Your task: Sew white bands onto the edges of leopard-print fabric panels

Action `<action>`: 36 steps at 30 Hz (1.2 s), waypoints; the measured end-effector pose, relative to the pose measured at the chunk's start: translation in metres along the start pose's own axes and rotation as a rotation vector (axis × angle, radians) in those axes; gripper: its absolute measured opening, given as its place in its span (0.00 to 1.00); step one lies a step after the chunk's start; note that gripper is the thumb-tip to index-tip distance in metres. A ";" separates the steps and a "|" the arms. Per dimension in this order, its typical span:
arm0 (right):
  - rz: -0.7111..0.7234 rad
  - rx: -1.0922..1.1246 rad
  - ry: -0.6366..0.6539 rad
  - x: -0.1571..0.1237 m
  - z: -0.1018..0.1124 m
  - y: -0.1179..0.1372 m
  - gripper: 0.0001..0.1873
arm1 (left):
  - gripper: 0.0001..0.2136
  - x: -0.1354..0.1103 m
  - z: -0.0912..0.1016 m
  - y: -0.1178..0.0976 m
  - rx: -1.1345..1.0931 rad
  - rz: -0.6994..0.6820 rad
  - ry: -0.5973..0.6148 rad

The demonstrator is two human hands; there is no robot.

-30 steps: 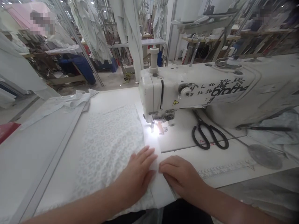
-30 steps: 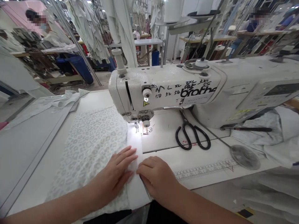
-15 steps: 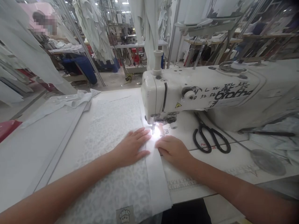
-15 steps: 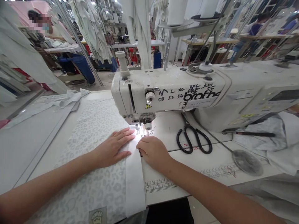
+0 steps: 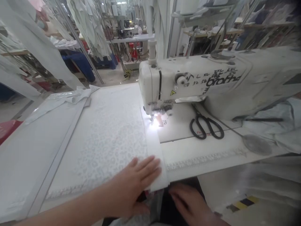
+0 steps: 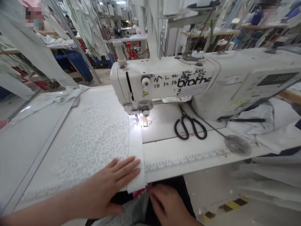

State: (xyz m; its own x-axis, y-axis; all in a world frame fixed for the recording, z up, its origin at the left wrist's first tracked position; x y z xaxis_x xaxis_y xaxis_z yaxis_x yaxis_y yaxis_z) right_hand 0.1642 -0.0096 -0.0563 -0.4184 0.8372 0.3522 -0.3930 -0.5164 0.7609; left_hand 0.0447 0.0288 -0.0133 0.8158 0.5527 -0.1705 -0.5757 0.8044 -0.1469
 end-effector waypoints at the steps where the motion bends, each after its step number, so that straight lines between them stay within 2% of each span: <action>1: -0.146 0.089 -0.042 -0.006 -0.002 -0.017 0.09 | 0.35 -0.008 -0.006 -0.012 0.049 -0.004 -0.033; 3: -0.331 0.255 -0.116 -0.012 -0.009 -0.042 0.08 | 0.29 -0.017 -0.013 -0.029 0.154 0.003 -0.130; 5: -0.399 0.433 -0.139 -0.009 -0.021 -0.051 0.10 | 0.24 -0.018 -0.013 -0.038 0.220 0.008 -0.234; 8: -0.416 0.653 -0.120 -0.005 -0.036 -0.046 0.12 | 0.19 -0.012 -0.003 -0.047 0.236 -0.007 -0.362; 10: -0.423 0.704 -0.118 -0.008 -0.037 -0.038 0.13 | 0.15 -0.010 0.004 -0.055 0.196 -0.063 -0.410; 13: -0.445 0.713 -0.147 -0.018 -0.030 -0.025 0.14 | 0.10 -0.010 0.004 -0.063 0.083 -0.114 -0.397; 19: -0.471 0.695 -0.199 -0.030 -0.018 -0.008 0.13 | 0.09 -0.011 -0.006 -0.069 -0.125 -0.146 -0.358; 25: -0.477 0.676 -0.175 -0.033 -0.019 -0.006 0.11 | 0.09 -0.009 0.005 -0.073 -0.222 -0.159 -0.397; 36: -0.526 0.718 -0.181 -0.034 -0.019 -0.007 0.07 | 0.09 -0.005 -0.001 -0.074 -0.169 -0.193 -0.391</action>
State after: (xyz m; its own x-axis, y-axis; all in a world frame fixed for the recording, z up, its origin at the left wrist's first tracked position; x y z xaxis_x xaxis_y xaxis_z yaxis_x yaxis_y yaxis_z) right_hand 0.1659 -0.0380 -0.0837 -0.1703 0.9800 -0.1028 0.1335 0.1263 0.9830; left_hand 0.0833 -0.0334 -0.0022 0.8502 0.4628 0.2509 -0.3854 0.8719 -0.3022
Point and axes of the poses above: each hand's wrist, its own x-axis towards the middle knuckle, its own z-axis out of the back of the hand, y = z × x, the point moved 9 cm from there along x, towards the middle knuckle, and after that the axes turned 8 degrees about z, right-handed, at the moved point
